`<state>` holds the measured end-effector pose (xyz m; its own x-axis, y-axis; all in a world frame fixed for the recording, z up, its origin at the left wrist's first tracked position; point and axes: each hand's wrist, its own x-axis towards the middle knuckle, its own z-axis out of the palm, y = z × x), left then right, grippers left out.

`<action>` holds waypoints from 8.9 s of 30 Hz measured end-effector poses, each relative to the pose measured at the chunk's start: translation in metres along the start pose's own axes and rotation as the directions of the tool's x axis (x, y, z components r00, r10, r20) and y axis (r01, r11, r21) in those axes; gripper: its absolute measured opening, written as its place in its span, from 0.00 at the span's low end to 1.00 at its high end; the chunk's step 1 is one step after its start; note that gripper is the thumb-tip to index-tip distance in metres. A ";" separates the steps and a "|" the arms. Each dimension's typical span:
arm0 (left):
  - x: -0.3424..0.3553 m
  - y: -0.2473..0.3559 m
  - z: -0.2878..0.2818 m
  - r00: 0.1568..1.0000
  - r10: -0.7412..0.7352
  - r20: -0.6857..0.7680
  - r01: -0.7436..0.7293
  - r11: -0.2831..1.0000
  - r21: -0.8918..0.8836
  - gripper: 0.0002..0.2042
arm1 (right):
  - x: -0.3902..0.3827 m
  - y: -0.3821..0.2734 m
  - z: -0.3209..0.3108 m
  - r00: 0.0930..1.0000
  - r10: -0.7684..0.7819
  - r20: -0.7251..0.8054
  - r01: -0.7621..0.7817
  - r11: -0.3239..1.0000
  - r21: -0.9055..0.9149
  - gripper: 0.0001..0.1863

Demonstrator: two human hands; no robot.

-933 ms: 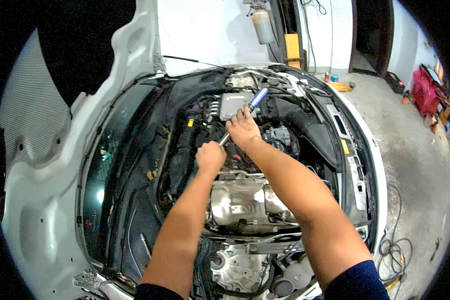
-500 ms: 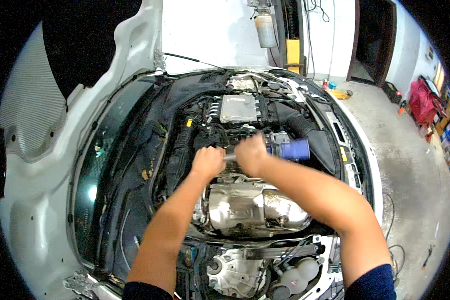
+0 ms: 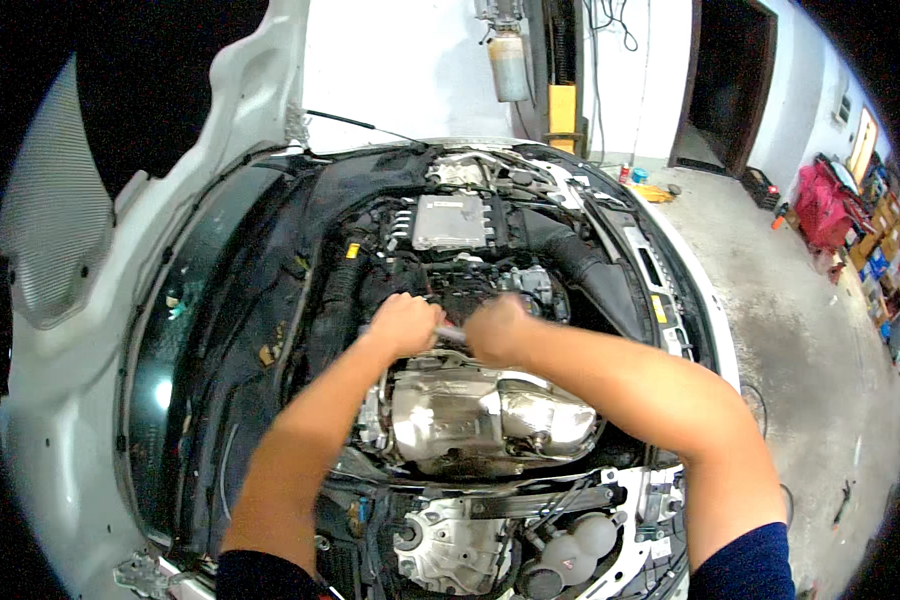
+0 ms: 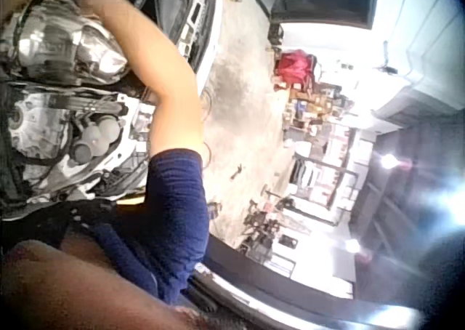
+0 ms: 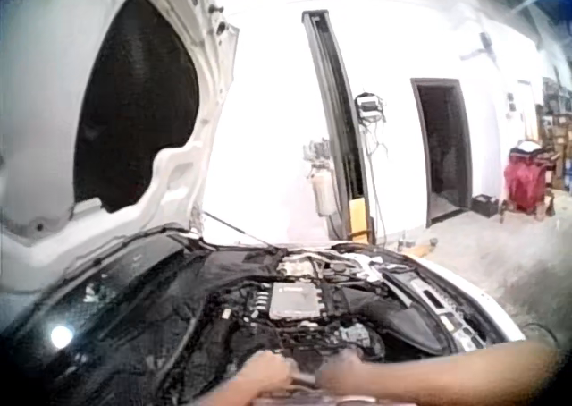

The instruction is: The person uses a socket wrench and a screwdriver to loosen and tighten various bolts and components on the engine block of a car.

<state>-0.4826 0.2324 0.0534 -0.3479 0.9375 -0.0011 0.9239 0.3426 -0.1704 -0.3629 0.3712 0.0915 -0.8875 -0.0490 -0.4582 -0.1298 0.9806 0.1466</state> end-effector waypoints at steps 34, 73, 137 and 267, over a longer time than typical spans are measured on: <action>0.047 0.057 -0.009 0.706 -0.705 -0.064 0.661 0.689 -0.298 0.13 | 0.073 0.031 0.022 0.637 0.102 -0.764 -0.262 0.961 -0.090 0.14; 0.013 0.058 0.079 0.304 -0.947 -0.103 -0.070 0.086 -0.994 0.22 | 0.021 -0.035 -0.030 0.984 0.179 0.015 -0.153 0.793 0.590 0.17; -0.304 0.042 0.115 0.259 -0.874 -0.411 0.861 0.402 -0.312 0.18 | -0.113 -0.075 0.186 0.828 0.526 -0.195 -0.361 0.766 0.533 0.50; -0.297 0.039 0.111 0.167 -0.906 -0.388 0.850 0.332 -0.410 0.17 | 0.025 -0.015 0.013 0.953 0.033 -0.302 -0.059 0.995 -0.077 0.20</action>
<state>-0.3612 -0.0399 -0.0619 -0.8336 -0.1309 0.5366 0.0762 0.9350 0.3465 -0.3772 0.3577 0.0670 -0.9833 -0.0714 -0.1672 -0.1109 0.9644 0.2401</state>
